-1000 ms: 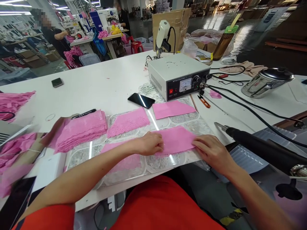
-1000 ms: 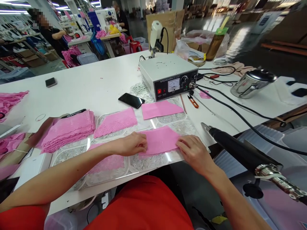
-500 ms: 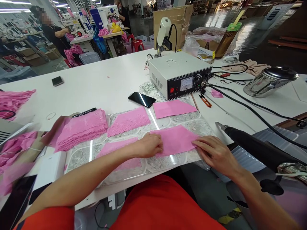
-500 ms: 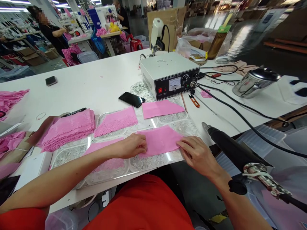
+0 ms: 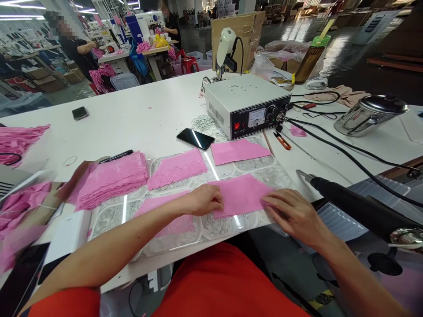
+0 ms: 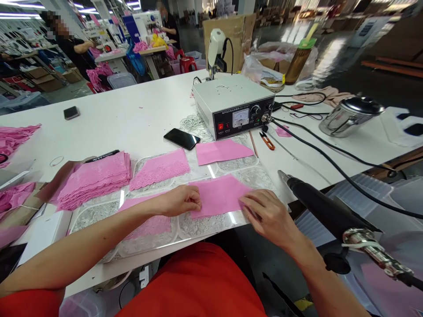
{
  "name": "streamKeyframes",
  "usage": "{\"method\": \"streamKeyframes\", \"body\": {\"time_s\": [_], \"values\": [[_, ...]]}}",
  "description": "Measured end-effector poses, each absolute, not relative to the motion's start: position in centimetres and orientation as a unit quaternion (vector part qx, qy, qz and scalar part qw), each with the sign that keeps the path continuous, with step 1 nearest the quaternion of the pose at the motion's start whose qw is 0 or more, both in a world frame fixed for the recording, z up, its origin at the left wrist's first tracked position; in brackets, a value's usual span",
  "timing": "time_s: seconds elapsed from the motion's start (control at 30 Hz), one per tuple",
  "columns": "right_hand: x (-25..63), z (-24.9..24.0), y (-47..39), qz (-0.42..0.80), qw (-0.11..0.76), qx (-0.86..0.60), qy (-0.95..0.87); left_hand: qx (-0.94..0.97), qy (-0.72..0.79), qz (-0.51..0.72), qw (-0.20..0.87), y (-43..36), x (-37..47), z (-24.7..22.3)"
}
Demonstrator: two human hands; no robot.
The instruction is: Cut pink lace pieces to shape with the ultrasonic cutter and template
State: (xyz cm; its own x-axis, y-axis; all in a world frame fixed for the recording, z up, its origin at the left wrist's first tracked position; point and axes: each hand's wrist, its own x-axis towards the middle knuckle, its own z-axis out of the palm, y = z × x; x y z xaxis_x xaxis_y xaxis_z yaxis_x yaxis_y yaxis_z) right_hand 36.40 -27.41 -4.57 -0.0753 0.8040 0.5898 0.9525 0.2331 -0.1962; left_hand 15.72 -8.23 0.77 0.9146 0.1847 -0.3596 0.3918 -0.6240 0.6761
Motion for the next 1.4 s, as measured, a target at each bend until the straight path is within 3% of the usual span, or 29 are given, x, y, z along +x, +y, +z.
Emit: {"method": "streamKeyframes", "body": {"time_s": [0.4,0.97,1.07,1.4], "values": [[28.8,-4.3,-23.5,-0.074,0.352,-0.579,-0.732,0.898,0.170,-0.112,0.389,-8.2,15.8,0.1],[28.2,-4.7,-22.5,0.005,0.410,-0.578,-0.706,0.925,0.133,-0.054,0.352,-8.7,14.1,1.5],[28.2,-4.7,-22.4,-0.004,0.406,-0.582,-0.705,0.932,0.136,-0.016,0.336,-9.0,13.9,0.9],[31.3,-4.8,-23.1,-0.103,0.318,-0.658,-0.674,0.880,0.211,0.047,0.423,-8.6,13.4,0.3]]}}
